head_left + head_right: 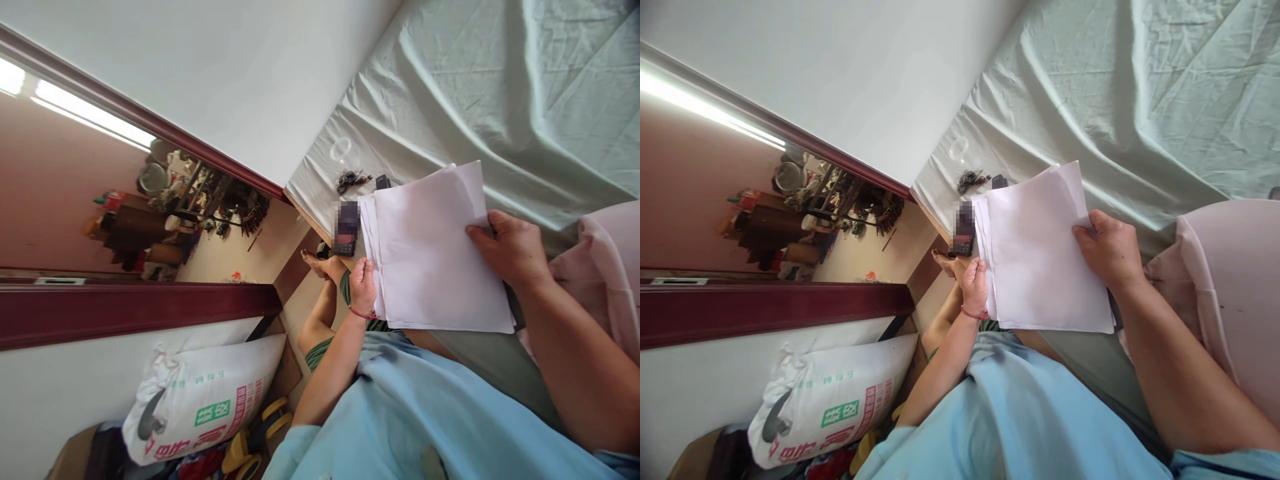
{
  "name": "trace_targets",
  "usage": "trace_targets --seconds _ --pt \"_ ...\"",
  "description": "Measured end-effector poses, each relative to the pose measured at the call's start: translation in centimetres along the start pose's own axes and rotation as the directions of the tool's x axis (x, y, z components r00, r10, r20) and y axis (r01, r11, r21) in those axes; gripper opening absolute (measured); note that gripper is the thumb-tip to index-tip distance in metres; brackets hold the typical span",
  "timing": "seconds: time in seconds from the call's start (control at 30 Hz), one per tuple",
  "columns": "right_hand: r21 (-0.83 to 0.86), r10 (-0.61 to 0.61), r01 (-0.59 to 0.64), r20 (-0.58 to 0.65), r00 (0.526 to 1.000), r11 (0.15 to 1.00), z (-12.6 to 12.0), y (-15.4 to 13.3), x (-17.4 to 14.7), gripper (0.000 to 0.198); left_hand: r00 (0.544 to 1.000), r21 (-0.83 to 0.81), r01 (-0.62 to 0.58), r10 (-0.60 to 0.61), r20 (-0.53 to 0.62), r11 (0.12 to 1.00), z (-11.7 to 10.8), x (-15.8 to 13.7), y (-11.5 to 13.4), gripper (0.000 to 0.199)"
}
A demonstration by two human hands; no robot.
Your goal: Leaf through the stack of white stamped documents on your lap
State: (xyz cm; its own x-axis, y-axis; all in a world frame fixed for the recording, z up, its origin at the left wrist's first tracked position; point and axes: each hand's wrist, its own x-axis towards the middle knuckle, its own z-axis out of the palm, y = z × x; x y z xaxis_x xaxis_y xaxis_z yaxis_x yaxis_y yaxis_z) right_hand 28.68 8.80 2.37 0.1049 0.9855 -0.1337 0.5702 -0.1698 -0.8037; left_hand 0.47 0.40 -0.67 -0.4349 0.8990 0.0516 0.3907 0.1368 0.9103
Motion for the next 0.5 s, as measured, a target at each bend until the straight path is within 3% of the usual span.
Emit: trace_targets --seconds 0.5 --pt "-0.023 0.009 -0.009 0.017 1.0 1.0 0.06 0.03 -0.02 0.023 0.999 -0.035 0.033 -0.033 -0.002 0.999 0.02 -0.04 -0.04 0.055"
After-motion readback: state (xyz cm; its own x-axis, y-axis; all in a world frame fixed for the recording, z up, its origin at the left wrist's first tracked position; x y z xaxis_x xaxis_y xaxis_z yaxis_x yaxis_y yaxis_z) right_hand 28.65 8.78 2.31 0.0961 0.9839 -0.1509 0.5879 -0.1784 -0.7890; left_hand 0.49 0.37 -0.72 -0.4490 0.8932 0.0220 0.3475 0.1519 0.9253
